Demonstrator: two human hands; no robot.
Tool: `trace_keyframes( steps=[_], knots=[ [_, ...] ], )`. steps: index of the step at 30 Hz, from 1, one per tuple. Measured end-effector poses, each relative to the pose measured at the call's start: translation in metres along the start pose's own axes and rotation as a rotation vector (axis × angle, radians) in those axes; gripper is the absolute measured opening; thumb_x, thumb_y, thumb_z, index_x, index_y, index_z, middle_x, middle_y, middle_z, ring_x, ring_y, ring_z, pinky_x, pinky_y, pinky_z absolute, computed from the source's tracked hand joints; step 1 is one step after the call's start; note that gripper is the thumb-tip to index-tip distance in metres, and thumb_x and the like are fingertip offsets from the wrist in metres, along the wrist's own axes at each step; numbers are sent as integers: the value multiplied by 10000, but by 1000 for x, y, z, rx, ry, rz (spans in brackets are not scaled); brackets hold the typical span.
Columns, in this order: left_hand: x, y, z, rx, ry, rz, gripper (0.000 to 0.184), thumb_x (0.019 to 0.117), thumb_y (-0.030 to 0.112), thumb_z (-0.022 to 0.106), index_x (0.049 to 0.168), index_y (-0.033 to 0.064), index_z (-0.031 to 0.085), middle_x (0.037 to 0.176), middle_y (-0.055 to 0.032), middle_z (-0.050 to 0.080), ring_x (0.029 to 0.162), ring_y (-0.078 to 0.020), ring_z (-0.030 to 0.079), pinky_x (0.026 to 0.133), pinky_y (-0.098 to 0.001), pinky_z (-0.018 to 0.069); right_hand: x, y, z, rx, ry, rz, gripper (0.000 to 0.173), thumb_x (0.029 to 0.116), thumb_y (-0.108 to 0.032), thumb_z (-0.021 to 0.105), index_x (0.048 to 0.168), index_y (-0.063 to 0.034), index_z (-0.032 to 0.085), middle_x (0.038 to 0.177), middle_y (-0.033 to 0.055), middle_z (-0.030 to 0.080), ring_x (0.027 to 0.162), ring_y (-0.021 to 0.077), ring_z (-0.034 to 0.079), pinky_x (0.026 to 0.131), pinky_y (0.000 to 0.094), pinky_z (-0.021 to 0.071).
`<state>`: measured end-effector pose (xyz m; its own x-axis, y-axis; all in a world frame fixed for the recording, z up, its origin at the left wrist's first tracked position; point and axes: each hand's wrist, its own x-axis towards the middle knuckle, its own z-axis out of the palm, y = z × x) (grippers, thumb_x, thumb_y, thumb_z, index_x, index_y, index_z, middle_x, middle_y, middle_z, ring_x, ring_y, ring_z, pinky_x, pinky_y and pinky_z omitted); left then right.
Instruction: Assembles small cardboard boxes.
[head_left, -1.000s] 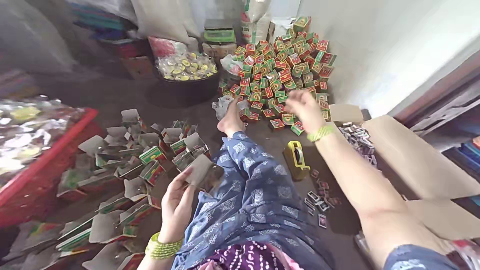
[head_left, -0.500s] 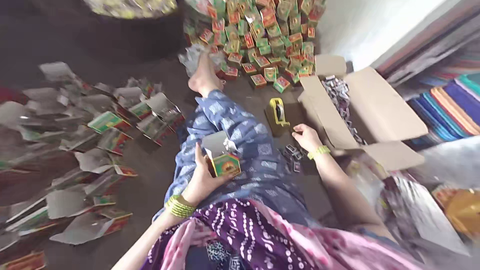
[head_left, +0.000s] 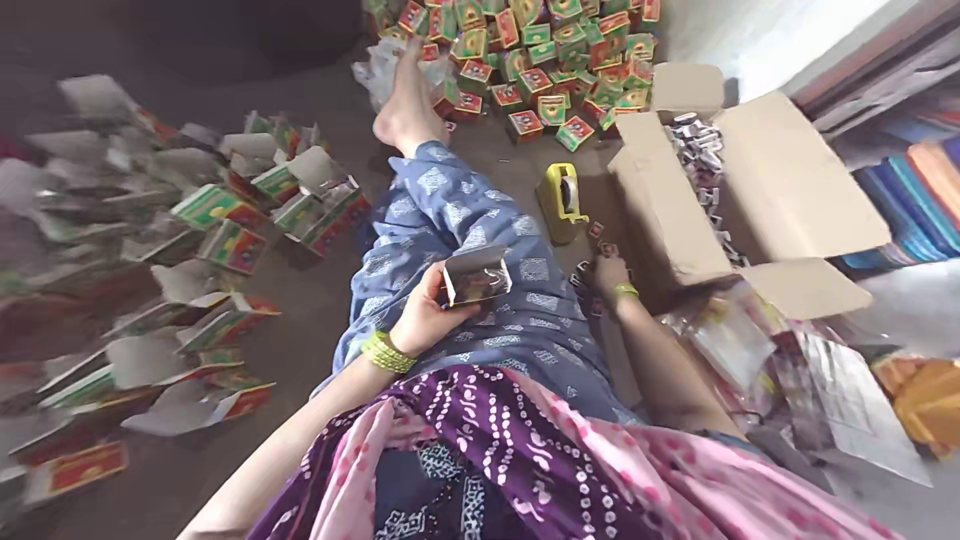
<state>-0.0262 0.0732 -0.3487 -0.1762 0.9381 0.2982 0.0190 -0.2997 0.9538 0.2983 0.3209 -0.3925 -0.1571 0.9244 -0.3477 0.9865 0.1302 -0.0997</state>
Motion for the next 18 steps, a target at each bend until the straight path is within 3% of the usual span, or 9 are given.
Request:
trace_keyframes(
  steps=[2, 4, 7, 10, 12, 14, 16, 18],
  knots=[
    [-4, -3, -3, 21, 22, -44, 837, 734, 14, 871, 1423, -56, 400, 1285, -143, 658, 1188, -238, 661, 1036, -440, 570, 0, -3, -3, 36, 0, 26, 659, 855, -299, 785, 1342, 92, 577, 1420, 381, 492, 1329, 546, 474, 1082, 673, 410],
    [-5, -3, -4, 19, 46, -92, 884, 714, 46, 904, 1430, -40, 391, 1271, -136, 671, 1177, -235, 672, 1036, -438, 574, 0, -4, -1, -11, -25, 29, 666, 855, -328, 782, 1344, 74, 572, 1359, 359, 554, 1285, 537, 524, 1034, 691, 438],
    [-3, 0, -3, 19, 72, -155, 835, 707, 67, 919, 1388, -55, 450, 1217, -122, 704, 1137, -211, 693, 1026, -406, 580, -5, -15, -8, 4, -1, -10, 572, 917, -360, 720, 1344, -2, 591, 1276, 297, 639, 1218, 488, 602, 995, 691, 457],
    [-2, 2, -4, -1, 65, -155, 732, 758, 60, 884, 1359, -75, 488, 1209, -126, 713, 1128, -213, 700, 1027, -408, 579, -23, -45, -35, 350, 232, -181, 370, 983, -169, 654, 1300, 22, 640, 1271, 251, 662, 1206, 376, 636, 1070, 554, 471],
    [-3, -1, -4, 5, 52, -124, 686, 779, 68, 871, 1346, -78, 513, 1203, -125, 715, 1129, -213, 698, 1029, -415, 579, -52, -75, -59, 703, 307, -350, 295, 991, -99, 647, 1274, -15, 646, 1204, 158, 688, 1053, 239, 705, 941, 434, 594],
    [-3, -4, -5, 8, 61, -101, 652, 774, 64, 876, 1317, -73, 543, 1180, -121, 727, 1112, -214, 706, 1022, -419, 583, -92, -108, -88, 1022, 218, -534, 363, 967, -80, 684, 1322, -48, 613, 1169, 103, 695, 979, 207, 732, 859, 423, 650],
    [-3, -4, -4, 9, 89, -78, 635, 751, 49, 889, 1284, -73, 564, 1160, -124, 733, 1095, -222, 713, 1010, -426, 591, -132, -138, -112, 1113, 114, -716, 389, 915, -66, 745, 1285, -50, 626, 1025, 79, 737, 858, 217, 748, 763, 418, 668],
    [-4, -5, -3, 22, 114, -60, 627, 738, 47, 896, 1263, -73, 575, 1149, -123, 734, 1086, -222, 715, 1002, -426, 594, -160, -161, -118, 1016, 58, -846, 335, 886, -89, 784, 1194, -41, 660, 911, 53, 754, 760, 181, 748, 691, 374, 669]
  ],
)
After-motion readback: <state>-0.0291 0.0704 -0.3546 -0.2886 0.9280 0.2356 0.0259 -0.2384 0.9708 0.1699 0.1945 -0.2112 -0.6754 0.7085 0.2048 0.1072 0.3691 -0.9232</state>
